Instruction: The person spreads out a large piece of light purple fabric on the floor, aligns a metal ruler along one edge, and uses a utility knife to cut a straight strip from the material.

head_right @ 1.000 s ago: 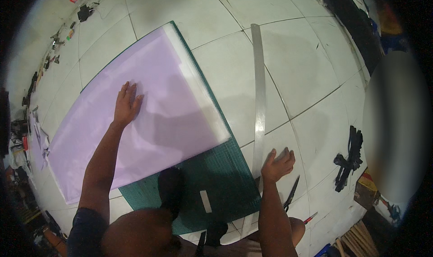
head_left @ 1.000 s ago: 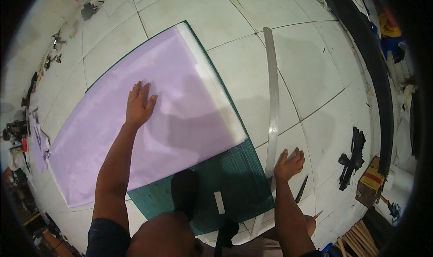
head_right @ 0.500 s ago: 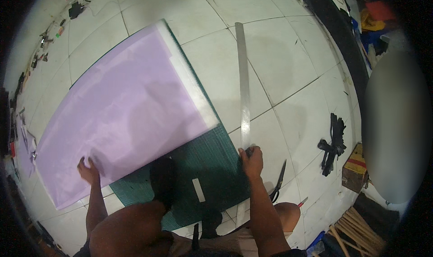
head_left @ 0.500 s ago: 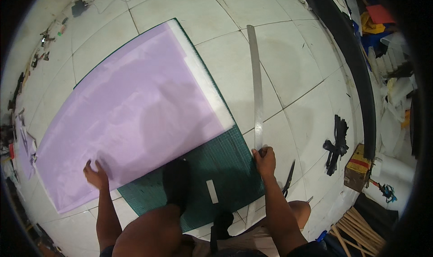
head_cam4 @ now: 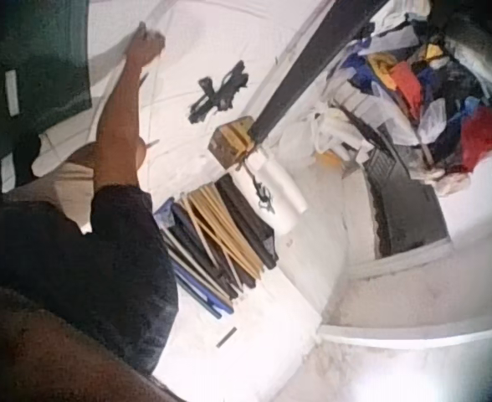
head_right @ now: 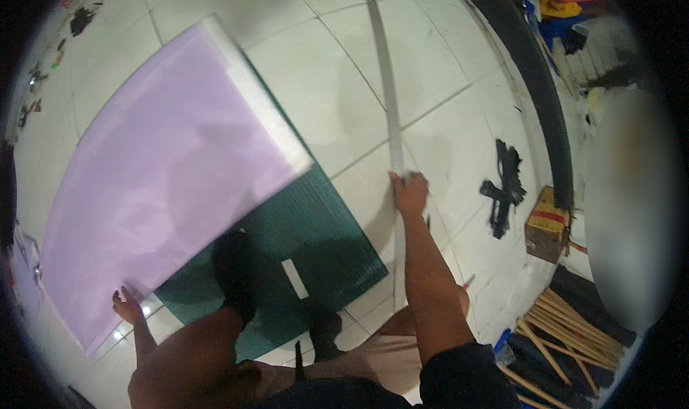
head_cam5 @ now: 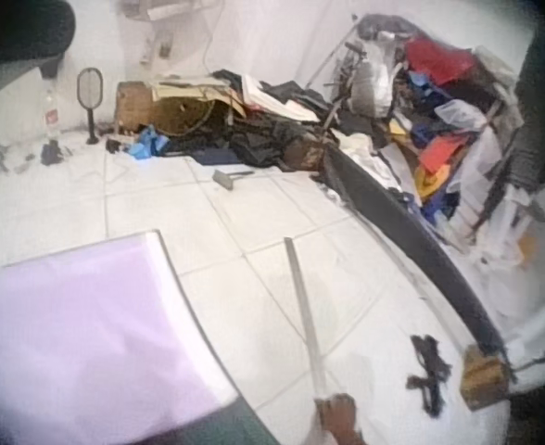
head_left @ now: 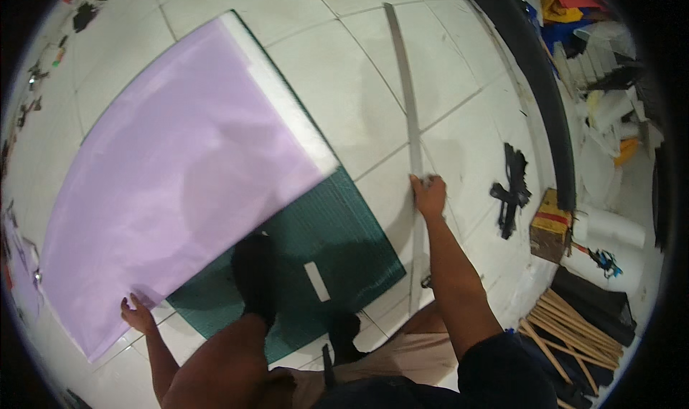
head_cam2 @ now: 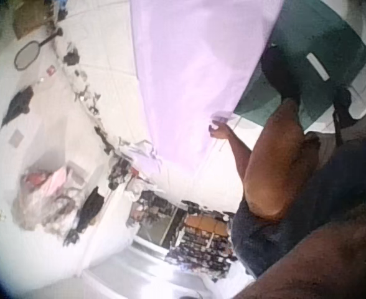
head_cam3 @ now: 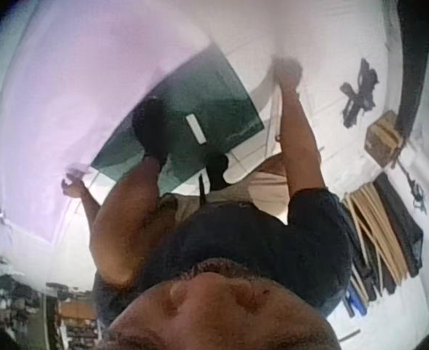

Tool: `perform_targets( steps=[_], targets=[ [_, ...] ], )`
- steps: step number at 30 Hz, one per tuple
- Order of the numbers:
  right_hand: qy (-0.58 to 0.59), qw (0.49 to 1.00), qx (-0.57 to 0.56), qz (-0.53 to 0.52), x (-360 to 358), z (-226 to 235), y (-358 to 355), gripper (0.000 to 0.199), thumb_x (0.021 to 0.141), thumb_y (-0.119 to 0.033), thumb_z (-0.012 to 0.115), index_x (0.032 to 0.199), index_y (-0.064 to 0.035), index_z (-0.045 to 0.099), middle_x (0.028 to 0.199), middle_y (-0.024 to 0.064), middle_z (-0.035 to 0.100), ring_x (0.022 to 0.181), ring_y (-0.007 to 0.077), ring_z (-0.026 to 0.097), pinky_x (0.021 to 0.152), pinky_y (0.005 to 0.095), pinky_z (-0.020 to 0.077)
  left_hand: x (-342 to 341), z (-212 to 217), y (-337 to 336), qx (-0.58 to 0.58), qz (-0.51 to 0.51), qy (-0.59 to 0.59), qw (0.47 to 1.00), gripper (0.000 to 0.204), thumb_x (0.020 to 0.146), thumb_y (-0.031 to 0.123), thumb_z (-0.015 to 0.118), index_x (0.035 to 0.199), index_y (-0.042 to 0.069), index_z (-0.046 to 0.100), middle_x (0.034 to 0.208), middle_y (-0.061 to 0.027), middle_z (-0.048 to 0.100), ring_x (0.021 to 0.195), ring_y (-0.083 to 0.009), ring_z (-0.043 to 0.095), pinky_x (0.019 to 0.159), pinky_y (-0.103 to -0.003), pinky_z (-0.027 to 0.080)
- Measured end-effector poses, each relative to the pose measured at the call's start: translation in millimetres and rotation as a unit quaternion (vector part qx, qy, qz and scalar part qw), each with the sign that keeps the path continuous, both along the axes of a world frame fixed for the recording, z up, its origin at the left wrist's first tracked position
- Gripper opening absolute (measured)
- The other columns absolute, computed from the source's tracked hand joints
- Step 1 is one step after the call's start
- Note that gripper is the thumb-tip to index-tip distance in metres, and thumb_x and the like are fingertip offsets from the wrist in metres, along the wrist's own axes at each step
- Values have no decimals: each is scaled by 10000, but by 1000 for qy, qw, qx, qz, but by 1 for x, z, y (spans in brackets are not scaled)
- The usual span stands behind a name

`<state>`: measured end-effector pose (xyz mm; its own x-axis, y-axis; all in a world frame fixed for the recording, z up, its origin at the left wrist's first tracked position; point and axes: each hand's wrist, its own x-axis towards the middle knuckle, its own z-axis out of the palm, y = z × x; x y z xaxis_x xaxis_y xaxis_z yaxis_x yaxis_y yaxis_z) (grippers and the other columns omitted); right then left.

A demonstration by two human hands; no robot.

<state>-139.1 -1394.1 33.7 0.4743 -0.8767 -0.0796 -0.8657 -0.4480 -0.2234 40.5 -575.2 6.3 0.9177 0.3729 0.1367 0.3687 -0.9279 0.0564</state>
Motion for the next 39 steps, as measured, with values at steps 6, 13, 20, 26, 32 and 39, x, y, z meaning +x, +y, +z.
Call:
perform_targets(
  steps=[6, 13, 20, 26, 32, 39],
  targets=[
    [-48, 996, 71, -20, -36, -12, 14, 587, 837, -450, 705, 998, 91, 543, 913, 207, 614, 830, 300, 598, 766, 391, 485, -1, 0, -43, -282, 402, -41, 870, 726, 861, 550, 615, 1306, 4, 443, 1057, -186, 602, 954, -320, 588, 694, -441, 516],
    [-40, 989, 130, -62, -26, -3, 12, 578, 826, -463, 693, 988, 67, 529, 893, 214, 602, 836, 336, 607, 752, 406, 479, -13, 1, -20, -611, 386, -68, 688, 351, 921, 359, 583, 1035, 29, 549, 867, -86, 613, 649, -201, 596, 487, -291, 501],
    [-135, 987, 31, -76, 30, 27, 34, 450, 932, -388, 595, 1057, 43, 569, 876, 154, 640, 791, 263, 621, 734, 373, 482, -27, -22, 19, -698, 399, -86, 588, 235, 932, 231, 557, 1060, 36, 586, 991, -105, 631, 912, -267, 646, 757, -405, 576],
    [-244, 965, 79, 55, 97, 55, 68, 445, 955, -328, 590, 1159, 65, 556, 941, 183, 648, 832, 232, 619, 761, 344, 493, -16, -21, 3, -723, 390, -50, 568, 279, 929, 246, 545, 1098, 25, 569, 1048, -131, 624, 959, -284, 632, 816, -411, 563],
    [-250, 927, 264, 97, 191, 56, 188, 462, 902, -362, 637, 1152, 23, 590, 1005, 233, 657, 919, 358, 646, 807, 401, 491, -23, -19, 23, -703, 394, -81, 586, 338, 930, 269, 547, 1140, 5, 550, 1108, -154, 601, 1002, -296, 618, 839, -411, 563],
    [-193, 950, 179, 169, 235, 34, 214, 475, 912, -383, 590, 1217, -19, 581, 1113, 222, 607, 1043, 390, 575, 883, 459, 462, -19, -13, -2, -689, 379, -63, 615, 332, 951, 258, 507, 1149, -6, 536, 1076, -151, 605, 928, -274, 621, 797, -380, 546]
  ],
)
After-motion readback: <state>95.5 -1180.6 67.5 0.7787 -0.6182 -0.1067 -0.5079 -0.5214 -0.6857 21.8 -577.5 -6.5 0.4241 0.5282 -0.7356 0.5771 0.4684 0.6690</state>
